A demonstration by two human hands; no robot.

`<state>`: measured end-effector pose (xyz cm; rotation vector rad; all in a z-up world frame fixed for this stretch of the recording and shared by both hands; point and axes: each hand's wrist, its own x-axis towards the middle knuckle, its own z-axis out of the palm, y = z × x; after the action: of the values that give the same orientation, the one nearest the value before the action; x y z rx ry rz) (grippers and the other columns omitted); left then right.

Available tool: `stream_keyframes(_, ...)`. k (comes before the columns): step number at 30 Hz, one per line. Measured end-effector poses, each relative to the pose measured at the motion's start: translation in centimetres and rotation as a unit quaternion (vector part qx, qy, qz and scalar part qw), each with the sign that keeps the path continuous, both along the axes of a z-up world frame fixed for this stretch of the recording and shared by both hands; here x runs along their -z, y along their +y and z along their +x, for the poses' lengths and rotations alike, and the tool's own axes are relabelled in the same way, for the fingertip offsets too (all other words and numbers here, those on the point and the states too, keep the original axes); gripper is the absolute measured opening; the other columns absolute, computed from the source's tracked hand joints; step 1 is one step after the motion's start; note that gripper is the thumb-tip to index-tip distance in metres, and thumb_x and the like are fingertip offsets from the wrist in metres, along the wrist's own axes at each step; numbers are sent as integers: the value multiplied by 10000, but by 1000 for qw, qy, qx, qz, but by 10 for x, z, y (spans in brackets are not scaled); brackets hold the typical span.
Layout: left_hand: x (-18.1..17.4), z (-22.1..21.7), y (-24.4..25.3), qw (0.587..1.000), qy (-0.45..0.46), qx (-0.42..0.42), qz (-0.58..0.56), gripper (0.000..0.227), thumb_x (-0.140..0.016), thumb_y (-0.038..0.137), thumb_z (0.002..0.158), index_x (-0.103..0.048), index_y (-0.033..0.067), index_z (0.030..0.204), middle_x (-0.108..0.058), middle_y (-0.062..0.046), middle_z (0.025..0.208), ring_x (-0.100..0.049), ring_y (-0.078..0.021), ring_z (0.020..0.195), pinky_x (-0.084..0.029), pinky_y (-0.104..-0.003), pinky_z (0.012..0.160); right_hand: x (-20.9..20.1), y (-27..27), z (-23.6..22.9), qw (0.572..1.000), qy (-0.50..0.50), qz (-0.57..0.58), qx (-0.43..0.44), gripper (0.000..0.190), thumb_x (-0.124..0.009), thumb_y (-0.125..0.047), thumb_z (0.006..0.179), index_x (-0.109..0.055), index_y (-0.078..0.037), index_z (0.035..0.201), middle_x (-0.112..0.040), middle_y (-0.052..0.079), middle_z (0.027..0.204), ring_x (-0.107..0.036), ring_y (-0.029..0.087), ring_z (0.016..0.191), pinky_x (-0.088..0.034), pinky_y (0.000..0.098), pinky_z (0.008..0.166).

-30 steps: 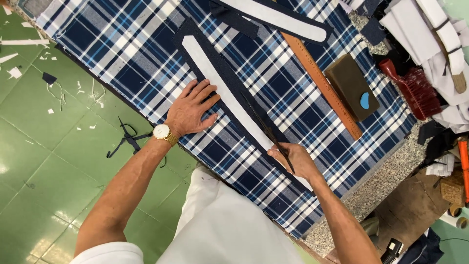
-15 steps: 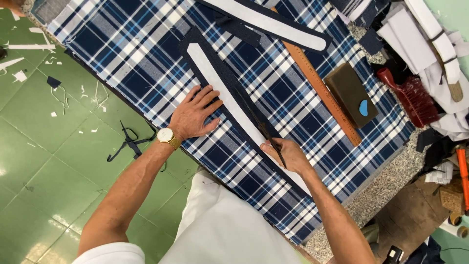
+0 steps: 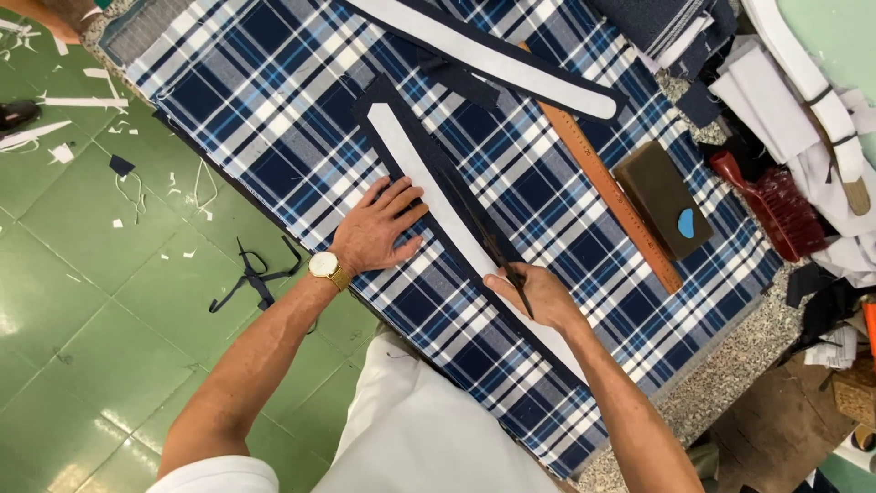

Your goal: The person folds a dark fabric strip, irons it flat, places a white strip on top, and trims the edges with scissors. The person then folds the trimmed fabric and sets it aside.

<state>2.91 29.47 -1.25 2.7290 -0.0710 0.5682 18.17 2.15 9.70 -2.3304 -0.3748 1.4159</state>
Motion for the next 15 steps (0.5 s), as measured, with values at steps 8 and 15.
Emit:
stream_keyframes(8, 5, -2, 1, 1000, 10, -2, -1, 520, -461, 562, 990, -626, 201, 1327, -563, -79, 1436, -447, -255, 1446, -243, -475, 1256, -9, 12, -8, 998, 13, 21, 58, 490, -772, -437, 910, -752, 21, 1085, -585, 125, 524, -576, 188, 410, -411, 227, 296)
stream_keyframes(15, 3, -2, 2, 1000, 8, 2, 2, 500, -473, 538, 995, -623, 197, 1328, -556, -84, 1444, -442, -261, 1449, -240, -483, 1256, -18, 21, -6, 998, 26, 17, 58, 527, -743, -430, 931, -726, 62, 1123, -572, 130, 537, -570, 185, 420, -417, 227, 290)
